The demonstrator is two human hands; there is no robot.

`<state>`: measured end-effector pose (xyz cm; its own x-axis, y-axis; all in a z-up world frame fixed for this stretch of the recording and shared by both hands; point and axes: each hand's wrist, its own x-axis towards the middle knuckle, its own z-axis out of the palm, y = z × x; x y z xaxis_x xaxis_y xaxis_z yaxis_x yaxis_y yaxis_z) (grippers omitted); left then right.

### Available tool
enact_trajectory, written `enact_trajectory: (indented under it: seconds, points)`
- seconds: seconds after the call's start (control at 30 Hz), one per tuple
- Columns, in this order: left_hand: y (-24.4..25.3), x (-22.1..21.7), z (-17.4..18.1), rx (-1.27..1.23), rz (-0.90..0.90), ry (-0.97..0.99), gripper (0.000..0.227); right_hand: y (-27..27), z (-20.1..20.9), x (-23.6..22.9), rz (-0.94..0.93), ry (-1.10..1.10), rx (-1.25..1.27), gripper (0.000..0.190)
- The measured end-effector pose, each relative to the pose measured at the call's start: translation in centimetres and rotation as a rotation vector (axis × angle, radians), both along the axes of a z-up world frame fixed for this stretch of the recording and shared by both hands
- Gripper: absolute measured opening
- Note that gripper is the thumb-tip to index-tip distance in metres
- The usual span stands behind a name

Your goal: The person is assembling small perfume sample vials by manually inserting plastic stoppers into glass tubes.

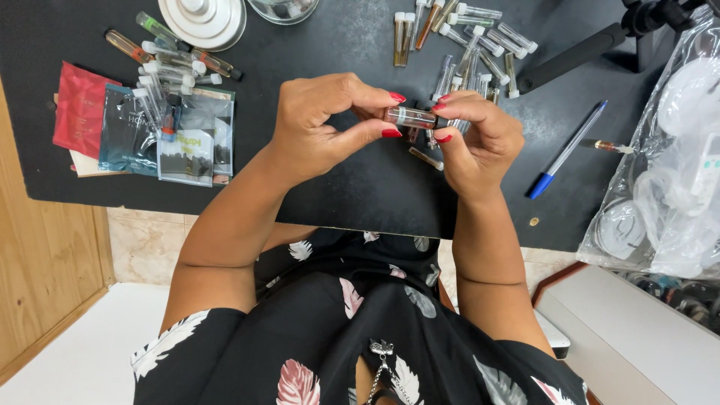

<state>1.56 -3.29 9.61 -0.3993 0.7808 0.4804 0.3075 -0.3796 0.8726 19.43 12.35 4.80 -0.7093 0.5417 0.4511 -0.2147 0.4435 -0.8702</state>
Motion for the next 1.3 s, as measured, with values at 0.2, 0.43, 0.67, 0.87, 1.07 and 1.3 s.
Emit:
enact_trajectory:
  seconds: [0.2,0.43,0.67,0.87,1.07,1.3]
  points:
    - [0.0,0.1,-0.2,-0.011,0.002,-0.002,0.018,-0.1,0.1,-0.1,-0.016,-0.006,0.012,0.04]
    - [0.0,0.1,-0.1,-0.013,-0.003,-0.007,0.018,-0.2,0.2,-0.2,-0.017,0.011,0.006,0.04]
    - [-1.1,1.3,3.6,-0.018,-0.048,-0.108,0.016,-0.3,0.0,-0.3,0.081,0.083,-0.088,0.067]
    - [-2.9,4.9,10.1,0.32,-0.533,-0.338,0.017,-0.6,0.3,-0.8,0.082,0.033,-0.139,0.06]
    - [-3.0,6.0,10.7,0.334,-0.56,-0.476,0.023,0.2,-0.2,-0.7,0.026,0.018,-0.14,0.06]
    - [-3.4,5.4,10.6,0.352,-0.506,-0.335,0.023,0.5,-0.2,-0.9,0.057,0.1,-0.133,0.062]
